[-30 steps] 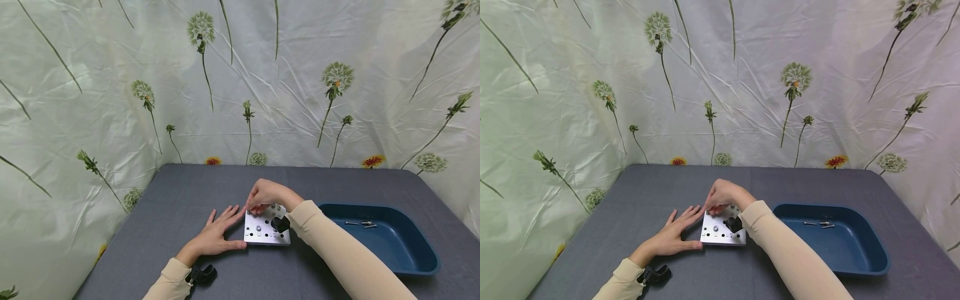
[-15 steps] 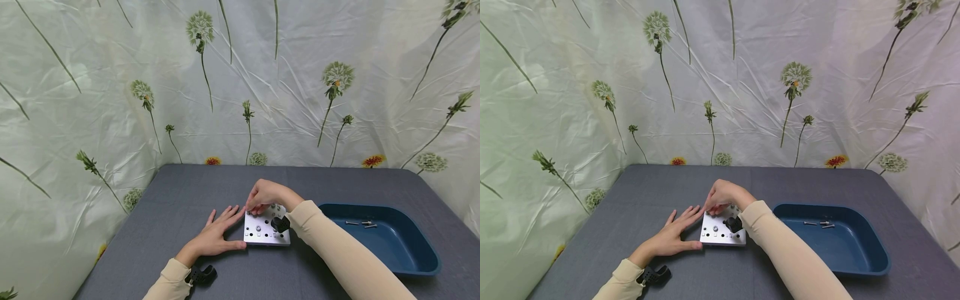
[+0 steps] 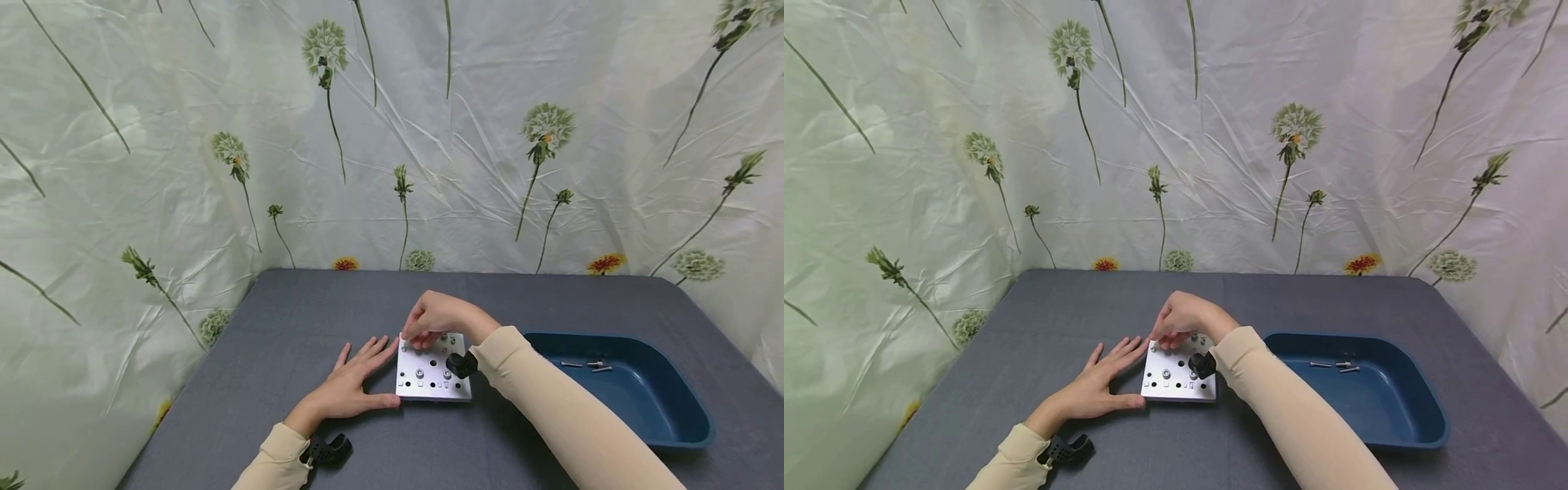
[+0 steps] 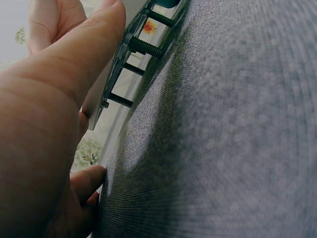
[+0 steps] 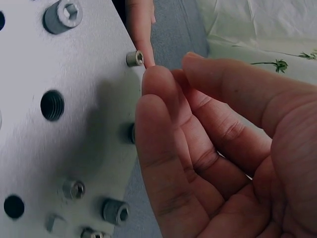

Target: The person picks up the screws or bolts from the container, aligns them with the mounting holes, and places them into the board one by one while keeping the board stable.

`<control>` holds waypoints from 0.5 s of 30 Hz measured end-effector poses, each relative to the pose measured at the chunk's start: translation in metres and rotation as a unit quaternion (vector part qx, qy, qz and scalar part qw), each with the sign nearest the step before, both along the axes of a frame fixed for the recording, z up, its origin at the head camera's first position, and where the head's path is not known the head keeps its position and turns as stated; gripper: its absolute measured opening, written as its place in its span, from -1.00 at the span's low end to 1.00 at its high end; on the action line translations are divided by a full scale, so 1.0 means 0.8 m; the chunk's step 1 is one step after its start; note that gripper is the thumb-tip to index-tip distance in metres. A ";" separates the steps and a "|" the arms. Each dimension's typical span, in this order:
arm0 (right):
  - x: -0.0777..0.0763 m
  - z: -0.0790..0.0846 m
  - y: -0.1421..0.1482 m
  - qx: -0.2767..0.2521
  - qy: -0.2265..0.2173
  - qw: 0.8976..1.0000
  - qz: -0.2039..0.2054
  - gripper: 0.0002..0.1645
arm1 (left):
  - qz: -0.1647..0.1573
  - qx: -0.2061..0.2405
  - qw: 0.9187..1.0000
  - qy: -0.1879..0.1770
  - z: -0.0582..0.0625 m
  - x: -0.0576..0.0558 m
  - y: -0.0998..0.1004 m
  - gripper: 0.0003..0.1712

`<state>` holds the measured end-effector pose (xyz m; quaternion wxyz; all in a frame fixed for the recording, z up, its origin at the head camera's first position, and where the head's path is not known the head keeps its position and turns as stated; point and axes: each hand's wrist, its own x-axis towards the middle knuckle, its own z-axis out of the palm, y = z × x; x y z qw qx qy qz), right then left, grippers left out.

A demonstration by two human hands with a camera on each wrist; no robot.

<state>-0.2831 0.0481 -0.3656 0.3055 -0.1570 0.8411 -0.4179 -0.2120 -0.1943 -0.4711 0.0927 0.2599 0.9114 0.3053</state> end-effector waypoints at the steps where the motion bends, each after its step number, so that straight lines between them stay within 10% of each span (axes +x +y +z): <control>1: 0.000 0.001 0.002 -0.001 -0.001 1.000 0.000 -0.84 | 0.000 -0.001 1.000 0.000 0.000 0.000 0.000 0.17; 15: 0.000 0.006 0.053 -0.003 0.000 1.000 -0.003 -0.75 | 0.000 0.012 1.000 -0.004 -0.007 -0.004 0.006 0.16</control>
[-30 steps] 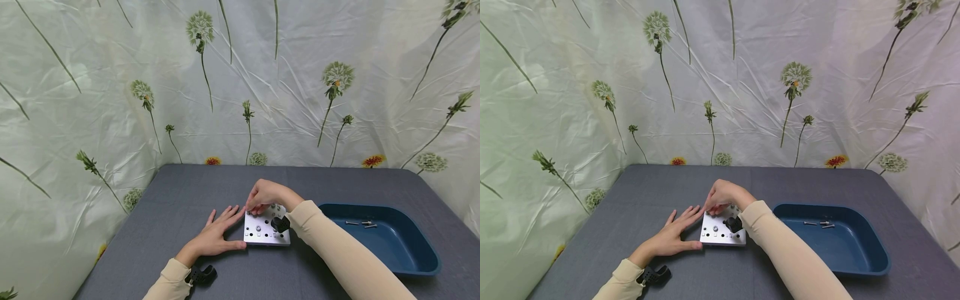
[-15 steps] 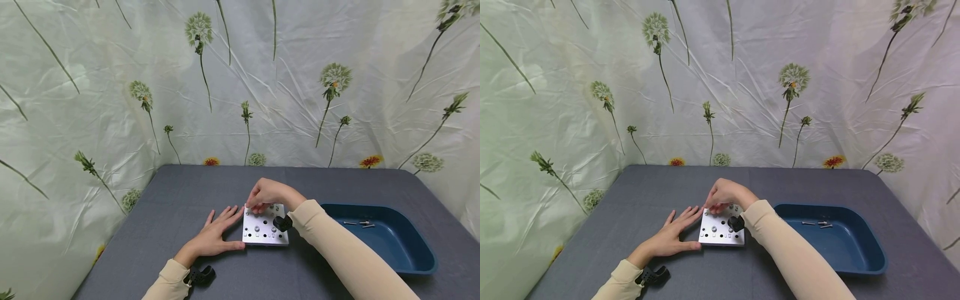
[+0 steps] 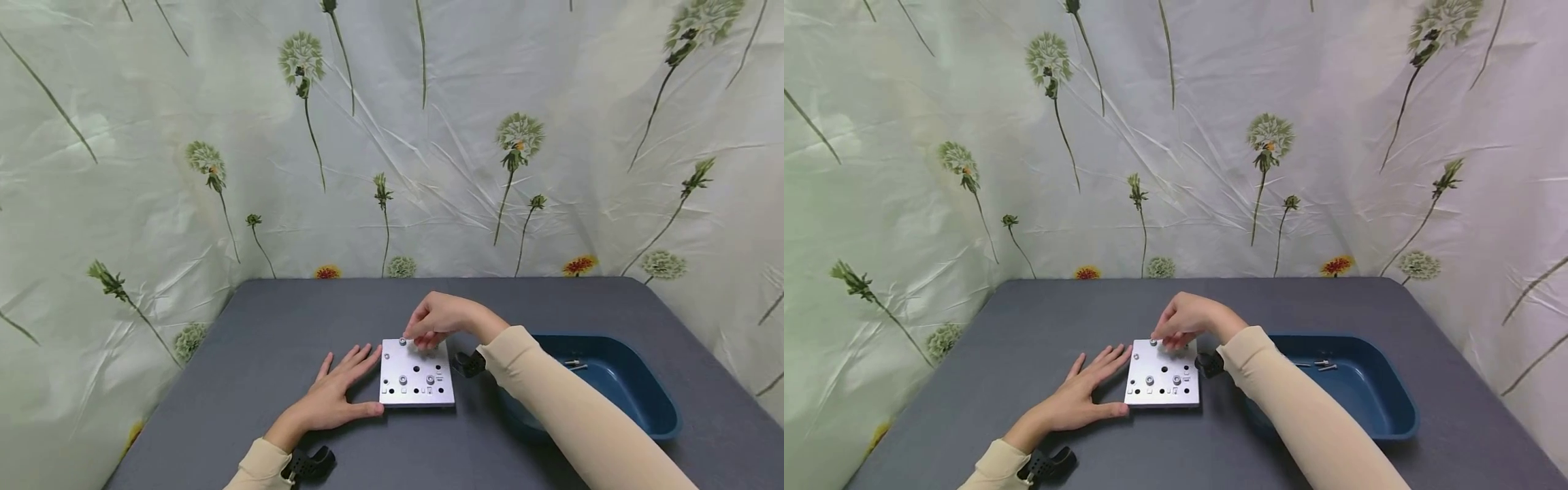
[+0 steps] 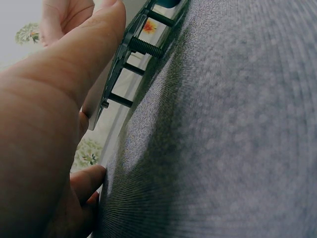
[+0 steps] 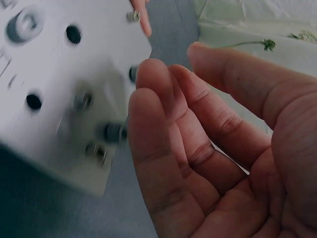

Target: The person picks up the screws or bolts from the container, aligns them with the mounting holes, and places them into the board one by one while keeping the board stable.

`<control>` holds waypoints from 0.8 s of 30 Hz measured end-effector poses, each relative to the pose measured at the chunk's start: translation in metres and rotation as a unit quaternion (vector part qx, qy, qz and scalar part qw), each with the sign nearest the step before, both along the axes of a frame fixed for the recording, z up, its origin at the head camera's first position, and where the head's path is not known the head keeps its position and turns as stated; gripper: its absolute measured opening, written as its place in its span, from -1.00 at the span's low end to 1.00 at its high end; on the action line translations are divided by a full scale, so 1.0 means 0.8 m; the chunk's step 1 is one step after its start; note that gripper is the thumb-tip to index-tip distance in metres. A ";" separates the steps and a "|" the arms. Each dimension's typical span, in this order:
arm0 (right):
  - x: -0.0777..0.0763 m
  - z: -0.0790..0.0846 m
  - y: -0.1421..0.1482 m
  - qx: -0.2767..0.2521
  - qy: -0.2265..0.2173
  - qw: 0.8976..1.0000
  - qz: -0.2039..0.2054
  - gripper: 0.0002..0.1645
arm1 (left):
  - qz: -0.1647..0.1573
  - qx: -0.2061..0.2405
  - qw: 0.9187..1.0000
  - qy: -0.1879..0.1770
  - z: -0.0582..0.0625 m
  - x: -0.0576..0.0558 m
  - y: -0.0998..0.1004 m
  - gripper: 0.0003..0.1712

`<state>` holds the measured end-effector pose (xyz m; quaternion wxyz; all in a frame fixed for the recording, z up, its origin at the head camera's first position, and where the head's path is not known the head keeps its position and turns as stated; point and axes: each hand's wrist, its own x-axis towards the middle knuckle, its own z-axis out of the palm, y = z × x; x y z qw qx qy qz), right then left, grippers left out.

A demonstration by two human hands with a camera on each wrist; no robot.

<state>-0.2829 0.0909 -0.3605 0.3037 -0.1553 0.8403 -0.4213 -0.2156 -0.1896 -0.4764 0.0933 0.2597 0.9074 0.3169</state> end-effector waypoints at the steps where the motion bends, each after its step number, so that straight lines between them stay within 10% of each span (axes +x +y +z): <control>1: 0.000 -0.001 0.002 -0.001 0.001 1.000 -0.001 -0.75 | 0.003 0.002 1.000 -0.001 -0.001 0.001 -0.002 0.16; 24: 0.012 0.000 0.082 0.008 0.007 1.000 -0.021 -0.68 | -0.007 -0.002 1.000 -0.006 0.004 0.003 -0.006 0.15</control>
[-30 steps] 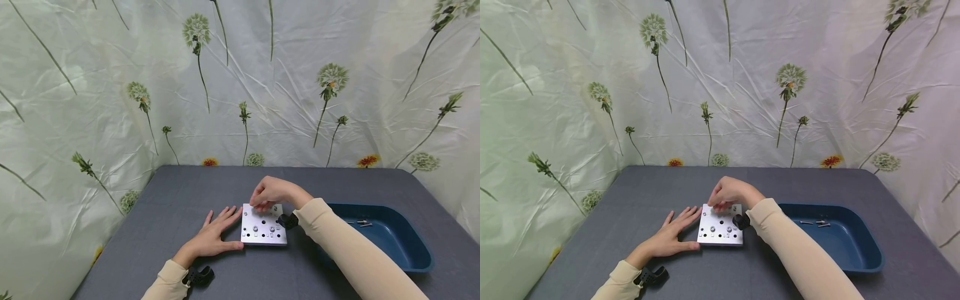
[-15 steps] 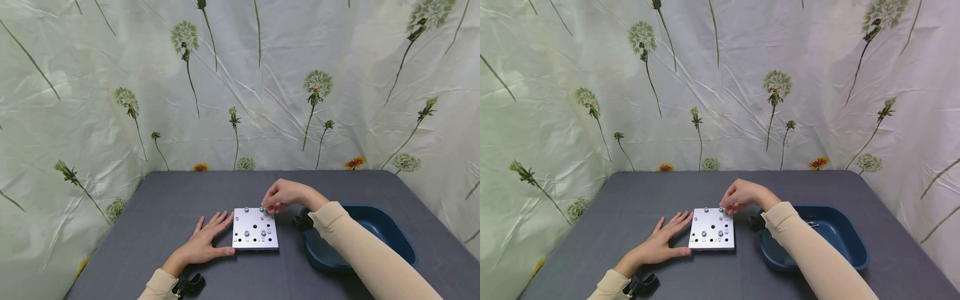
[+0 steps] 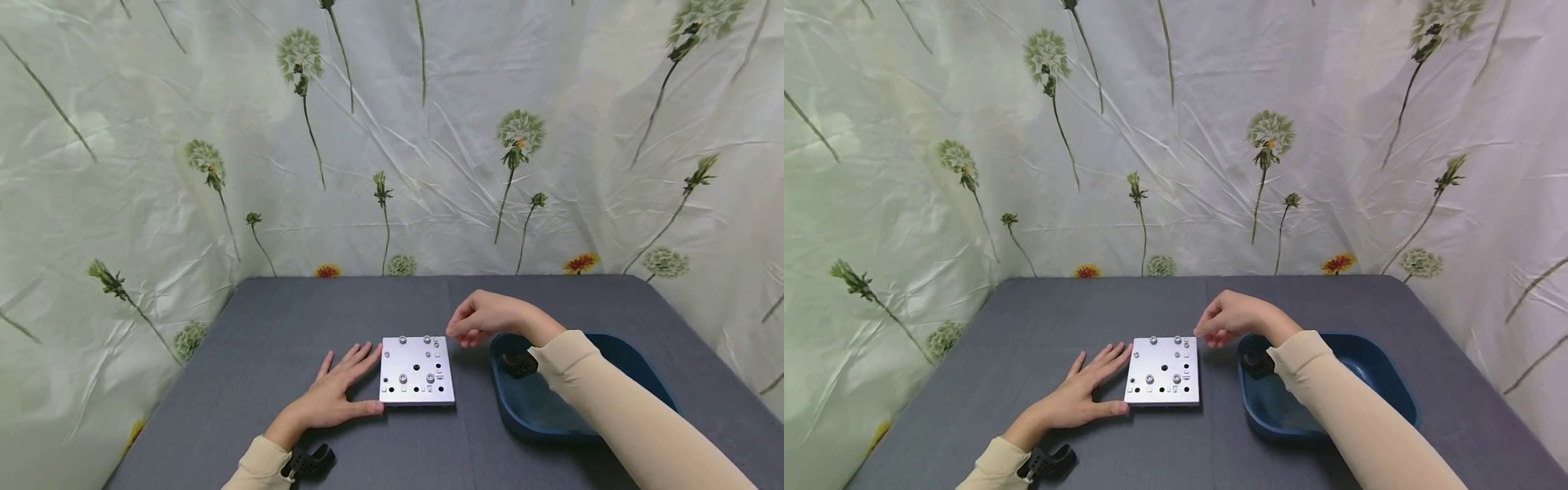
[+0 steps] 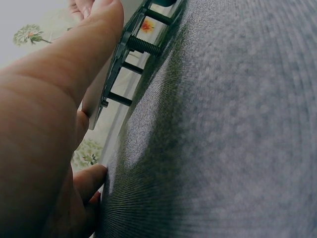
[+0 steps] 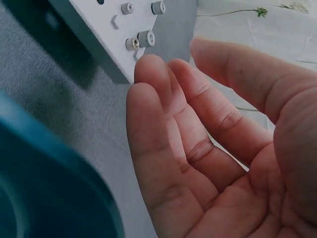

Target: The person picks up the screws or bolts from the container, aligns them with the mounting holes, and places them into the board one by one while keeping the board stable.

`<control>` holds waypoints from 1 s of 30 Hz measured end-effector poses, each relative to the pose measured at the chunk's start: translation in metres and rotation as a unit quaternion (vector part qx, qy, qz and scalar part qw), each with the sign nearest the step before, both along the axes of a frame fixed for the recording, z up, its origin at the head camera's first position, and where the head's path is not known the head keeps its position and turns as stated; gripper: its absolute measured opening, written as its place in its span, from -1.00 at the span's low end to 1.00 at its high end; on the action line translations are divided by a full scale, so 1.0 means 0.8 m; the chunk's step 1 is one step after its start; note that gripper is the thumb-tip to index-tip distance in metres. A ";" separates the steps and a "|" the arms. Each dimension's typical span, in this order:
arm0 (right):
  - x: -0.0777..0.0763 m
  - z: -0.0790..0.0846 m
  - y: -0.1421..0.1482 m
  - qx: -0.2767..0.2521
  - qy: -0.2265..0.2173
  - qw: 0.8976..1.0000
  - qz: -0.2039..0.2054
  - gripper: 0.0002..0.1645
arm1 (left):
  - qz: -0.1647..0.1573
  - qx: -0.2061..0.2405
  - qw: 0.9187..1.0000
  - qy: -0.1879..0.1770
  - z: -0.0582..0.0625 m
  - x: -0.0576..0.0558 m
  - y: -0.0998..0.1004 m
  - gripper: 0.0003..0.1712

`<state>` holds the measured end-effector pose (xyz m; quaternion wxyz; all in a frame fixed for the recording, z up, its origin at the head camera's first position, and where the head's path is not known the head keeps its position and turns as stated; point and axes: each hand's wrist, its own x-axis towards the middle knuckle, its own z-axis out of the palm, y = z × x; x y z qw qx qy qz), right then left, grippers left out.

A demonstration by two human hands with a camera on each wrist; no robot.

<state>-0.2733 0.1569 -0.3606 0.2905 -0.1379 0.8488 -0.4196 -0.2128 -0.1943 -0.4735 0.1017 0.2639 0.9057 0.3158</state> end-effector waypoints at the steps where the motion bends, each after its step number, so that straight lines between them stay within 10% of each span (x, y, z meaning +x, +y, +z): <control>1: 0.000 0.000 0.002 0.001 0.000 1.000 -0.001 -0.68 | 0.000 -0.001 1.000 -0.001 0.000 0.000 0.000 0.15; 30: 0.021 0.014 0.076 0.008 -0.031 0.999 -0.021 -0.68 | 0.004 0.002 1.000 0.005 -0.002 -0.001 0.002 0.18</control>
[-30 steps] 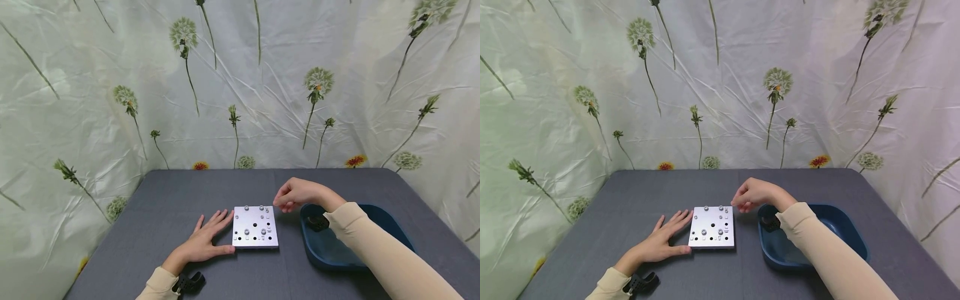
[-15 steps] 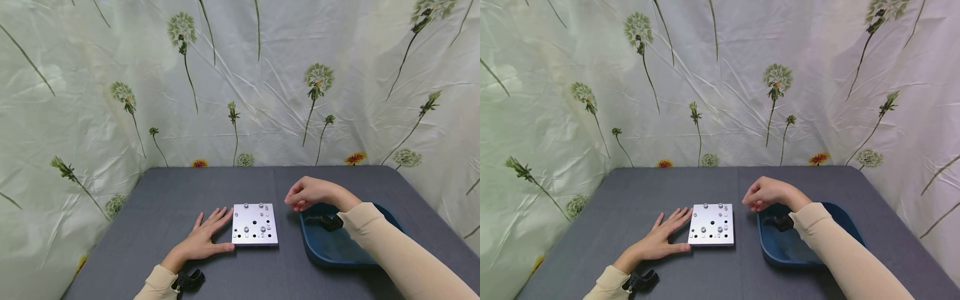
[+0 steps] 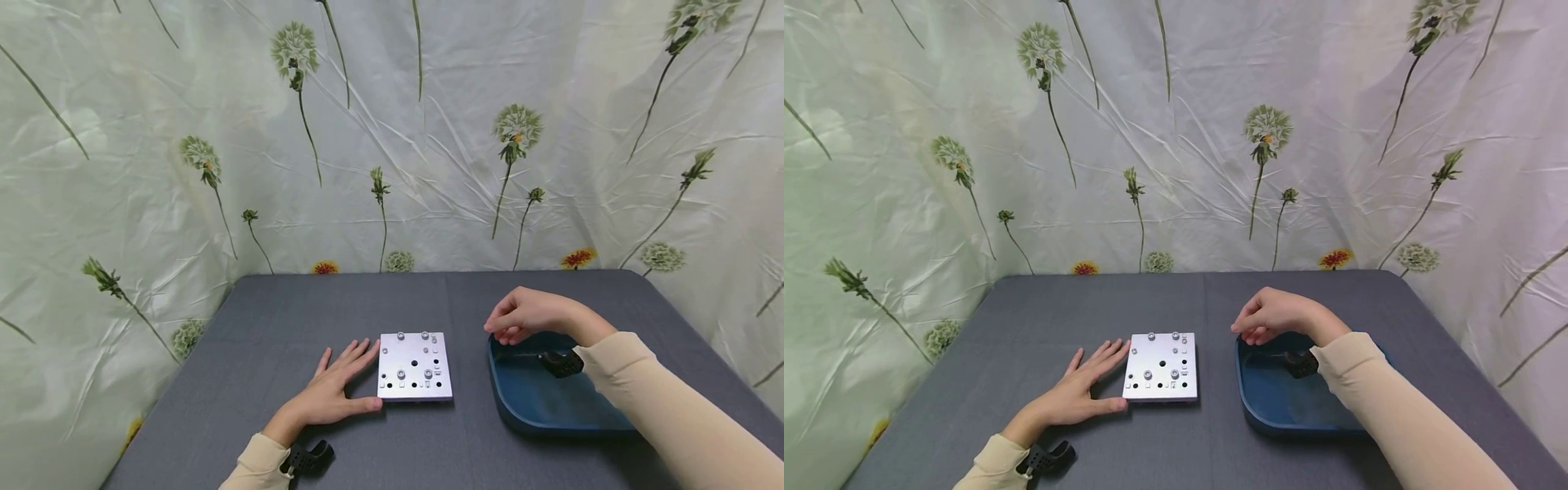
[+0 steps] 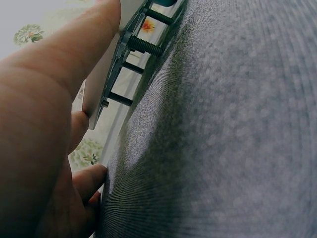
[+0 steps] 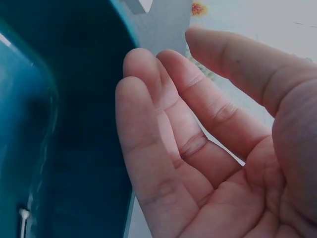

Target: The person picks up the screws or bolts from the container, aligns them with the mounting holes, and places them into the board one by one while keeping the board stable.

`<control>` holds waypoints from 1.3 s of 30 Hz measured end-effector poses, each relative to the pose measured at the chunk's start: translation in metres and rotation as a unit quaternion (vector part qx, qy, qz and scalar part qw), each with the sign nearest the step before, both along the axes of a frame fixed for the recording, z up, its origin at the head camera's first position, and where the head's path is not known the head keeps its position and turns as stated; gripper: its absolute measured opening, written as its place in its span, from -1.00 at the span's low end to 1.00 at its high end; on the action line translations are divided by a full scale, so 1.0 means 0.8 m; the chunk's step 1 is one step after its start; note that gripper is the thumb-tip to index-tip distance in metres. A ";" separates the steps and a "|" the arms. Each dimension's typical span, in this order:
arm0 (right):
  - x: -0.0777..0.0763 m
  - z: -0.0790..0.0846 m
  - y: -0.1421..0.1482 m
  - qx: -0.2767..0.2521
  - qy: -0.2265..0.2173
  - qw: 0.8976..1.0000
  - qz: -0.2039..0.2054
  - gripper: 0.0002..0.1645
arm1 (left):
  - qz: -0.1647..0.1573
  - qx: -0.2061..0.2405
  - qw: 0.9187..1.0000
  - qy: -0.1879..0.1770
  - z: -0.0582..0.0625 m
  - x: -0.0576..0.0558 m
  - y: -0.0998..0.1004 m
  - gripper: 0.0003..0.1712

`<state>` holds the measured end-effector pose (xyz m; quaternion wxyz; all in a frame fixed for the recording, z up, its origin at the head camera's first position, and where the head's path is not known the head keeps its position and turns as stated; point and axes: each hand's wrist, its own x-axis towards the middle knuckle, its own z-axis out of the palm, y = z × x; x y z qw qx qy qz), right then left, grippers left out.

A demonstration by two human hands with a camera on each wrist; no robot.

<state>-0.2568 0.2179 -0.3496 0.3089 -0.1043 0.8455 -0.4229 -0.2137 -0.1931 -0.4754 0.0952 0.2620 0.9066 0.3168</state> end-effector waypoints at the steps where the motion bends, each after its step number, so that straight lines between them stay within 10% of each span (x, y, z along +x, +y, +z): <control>1: 0.001 0.000 0.003 0.000 -0.001 1.000 0.002 -0.68 | 0.000 0.001 1.000 0.000 0.000 0.000 0.000 0.18; 39: 0.028 -0.015 0.090 0.004 -0.025 0.999 -0.046 -0.66 | 0.005 -0.002 1.000 0.001 0.000 0.000 0.002 0.16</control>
